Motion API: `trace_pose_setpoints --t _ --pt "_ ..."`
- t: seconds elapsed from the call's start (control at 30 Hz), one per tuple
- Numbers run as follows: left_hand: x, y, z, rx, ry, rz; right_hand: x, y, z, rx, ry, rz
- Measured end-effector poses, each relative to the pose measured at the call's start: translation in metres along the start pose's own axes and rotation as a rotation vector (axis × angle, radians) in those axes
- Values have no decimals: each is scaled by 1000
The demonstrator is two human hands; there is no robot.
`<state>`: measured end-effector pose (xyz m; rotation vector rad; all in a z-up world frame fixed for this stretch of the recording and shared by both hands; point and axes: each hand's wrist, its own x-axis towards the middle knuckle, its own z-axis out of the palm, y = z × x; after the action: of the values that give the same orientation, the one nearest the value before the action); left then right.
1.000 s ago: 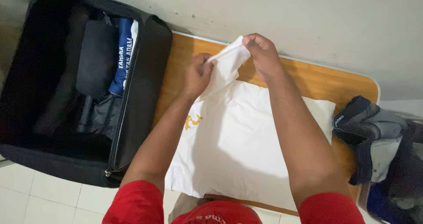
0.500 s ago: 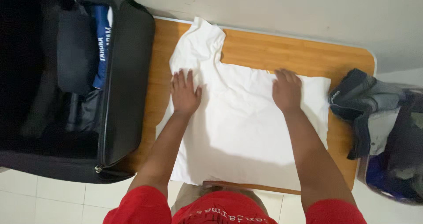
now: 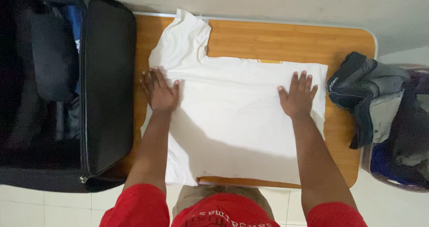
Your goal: The person rolls a pair of trousers on a table, places them into a black bag, and then picks up a white shirt to prepare it for folding.
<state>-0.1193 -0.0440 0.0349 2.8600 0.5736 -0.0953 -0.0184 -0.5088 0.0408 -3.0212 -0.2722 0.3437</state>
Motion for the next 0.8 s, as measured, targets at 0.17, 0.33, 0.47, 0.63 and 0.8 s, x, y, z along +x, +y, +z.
trace_pose_setpoints --t 0.17,0.33,0.47,0.63,0.8 --pt "15 78 28 37 -66 318 13 -35 9 -42 -94 -138" --pt "33 123 42 -26 -269 387 19 -50 8 -17 -148 -177" --pt "47 126 47 -26 -273 351 29 -48 1 -56 -180 -189" --pt "59 119 39 -87 -264 341 43 -42 -4 -32 -171 -196" --pt "71 110 32 -93 -247 316 62 -8 1 20 -141 -128"
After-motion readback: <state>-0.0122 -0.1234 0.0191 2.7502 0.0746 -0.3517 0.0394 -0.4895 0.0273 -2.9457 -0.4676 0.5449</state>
